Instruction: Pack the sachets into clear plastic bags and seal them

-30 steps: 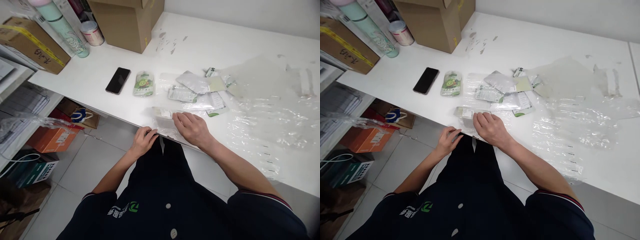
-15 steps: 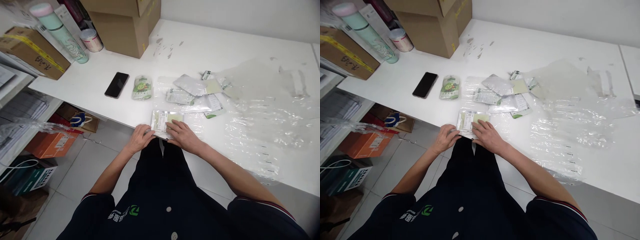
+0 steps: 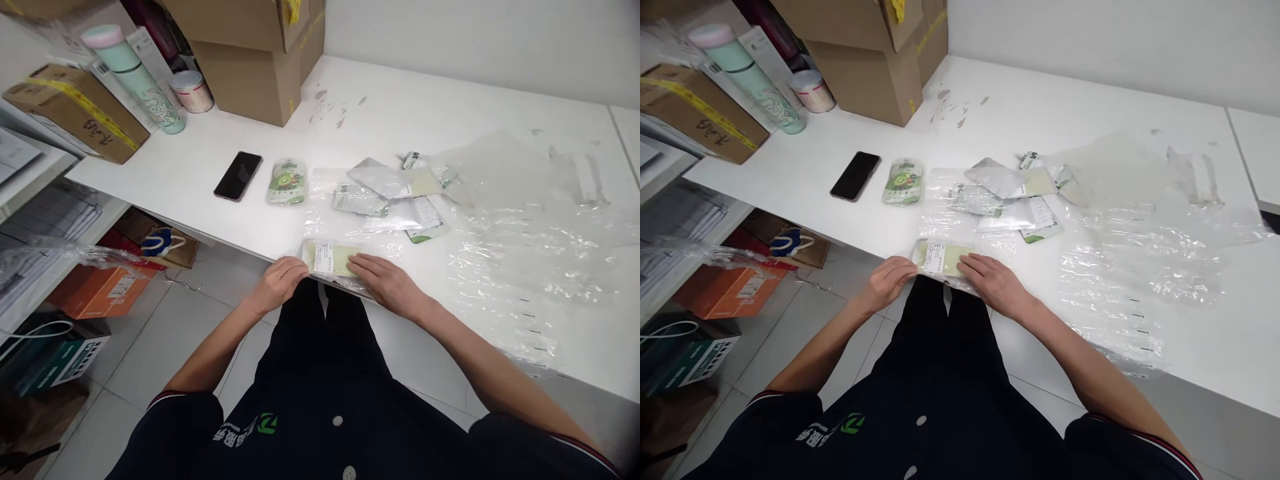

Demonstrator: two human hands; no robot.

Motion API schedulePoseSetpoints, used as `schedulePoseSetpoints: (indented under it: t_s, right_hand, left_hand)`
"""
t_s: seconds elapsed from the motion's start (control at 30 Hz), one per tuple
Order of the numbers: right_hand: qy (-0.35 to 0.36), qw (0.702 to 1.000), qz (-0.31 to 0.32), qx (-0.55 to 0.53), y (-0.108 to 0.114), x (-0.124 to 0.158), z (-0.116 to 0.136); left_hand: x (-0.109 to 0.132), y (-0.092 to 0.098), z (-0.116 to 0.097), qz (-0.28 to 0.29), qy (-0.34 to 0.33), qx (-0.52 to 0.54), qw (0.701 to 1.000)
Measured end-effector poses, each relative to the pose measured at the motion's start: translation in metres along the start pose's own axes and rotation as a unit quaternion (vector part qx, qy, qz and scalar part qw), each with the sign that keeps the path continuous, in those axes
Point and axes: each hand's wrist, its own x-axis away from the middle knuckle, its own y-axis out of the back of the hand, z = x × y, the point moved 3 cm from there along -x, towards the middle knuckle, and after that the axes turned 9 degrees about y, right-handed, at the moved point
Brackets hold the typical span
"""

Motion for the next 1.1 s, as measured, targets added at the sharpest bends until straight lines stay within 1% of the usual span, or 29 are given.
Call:
schedulePoseSetpoints:
  t_s: [0.07,0.17,0.23,0.3,0.37,0.47,0.5,0.57,0.6,0.63,0.67,0.7,0.73,0.77,0.8,0.83,0.87,0.9,0.93,0.97,1.03,1.1]
  right_hand:
    - [-0.015,1.0,0.013,-0.019,0.014,-0.005,0.0]
    - [-0.063,0.992,0.068,-0.084,0.039,-0.025,-0.01]
    - [-0.104,0.98,0.103,-0.131,0.055,-0.044,-0.024]
    - [-0.152,0.966,0.126,-0.169,0.064,-0.064,-0.042]
    - [-0.207,0.948,0.134,-0.203,0.065,-0.082,-0.064]
    - [-0.278,0.92,0.144,-0.237,0.051,-0.102,-0.094]
    - [-0.295,0.914,0.154,-0.232,0.044,-0.106,-0.102]
    - [-0.317,0.91,0.18,-0.197,0.032,-0.111,-0.11]
    - [-0.322,0.913,0.187,-0.164,0.027,-0.112,-0.11]
    - [-0.321,0.922,0.183,-0.115,0.024,-0.112,-0.108]
    - [-0.31,0.935,0.162,-0.052,0.024,-0.112,-0.103]
    - [-0.284,0.95,0.13,0.018,0.025,-0.112,-0.095]
    - [-0.244,0.961,0.093,0.084,0.026,-0.11,-0.086]
    - [-0.197,0.97,0.063,0.131,0.026,-0.107,-0.075]
    - [-0.147,0.977,0.048,0.148,0.025,-0.102,-0.064]
    - [-0.102,0.984,0.049,0.136,0.022,-0.095,-0.055]
    - [-0.069,0.99,0.063,0.106,0.018,-0.087,-0.048]
    - [-0.051,0.993,0.079,0.077,0.013,-0.079,-0.043]
    - [-0.048,0.993,0.092,0.058,0.007,-0.071,-0.041]
    - [-0.055,0.992,0.097,0.053,0.002,-0.064,-0.041]
    - [-0.087,0.989,0.092,0.076,-0.005,-0.052,-0.042]
    - [-0.116,0.985,0.083,0.096,-0.009,-0.045,-0.043]
  left_hand:
    - [0.001,0.002,-0.011,-0.032,0.022,0.013,0.999]
    - [-0.007,0.007,-0.025,-0.094,0.07,0.019,0.993]
    - [-0.021,0.01,-0.026,-0.133,0.115,0.027,0.984]
    - [-0.042,0.01,-0.019,-0.163,0.154,0.048,0.973]
    - [-0.069,0.007,-0.004,-0.175,0.175,0.071,0.966]
    - [-0.103,-0.001,0.019,-0.175,0.184,0.069,0.965]
    - [-0.11,-0.003,0.024,-0.179,0.179,0.054,0.966]
    - [-0.112,-0.008,0.026,-0.177,0.15,0.01,0.973]
    - [-0.108,-0.01,0.024,-0.154,0.123,-0.014,0.98]
    - [-0.103,-0.012,0.02,-0.112,0.092,-0.038,0.989]
    - [-0.096,-0.014,0.016,-0.054,0.061,-0.061,0.995]
    - [-0.089,-0.015,0.012,0.012,0.034,-0.081,0.996]
    - [-0.082,-0.015,0.008,0.073,0.015,-0.1,0.992]
    - [-0.076,-0.014,0.004,0.122,0.003,-0.116,0.986]
    - [-0.072,-0.012,0.002,0.158,-0.004,-0.132,0.979]
    - [-0.07,-0.01,0.0,0.184,-0.008,-0.153,0.971]
    - [-0.07,-0.009,-0.001,0.202,-0.014,-0.18,0.963]
    - [-0.072,-0.009,-0.001,0.217,-0.022,-0.213,0.952]
    - [-0.074,-0.011,0.0,0.226,-0.032,-0.25,0.941]
    - [-0.077,-0.014,0.001,0.229,-0.042,-0.287,0.929]
    - [-0.081,-0.021,0.004,0.217,-0.058,-0.342,0.913]
    - [-0.082,-0.023,0.006,0.198,-0.072,-0.361,0.908]
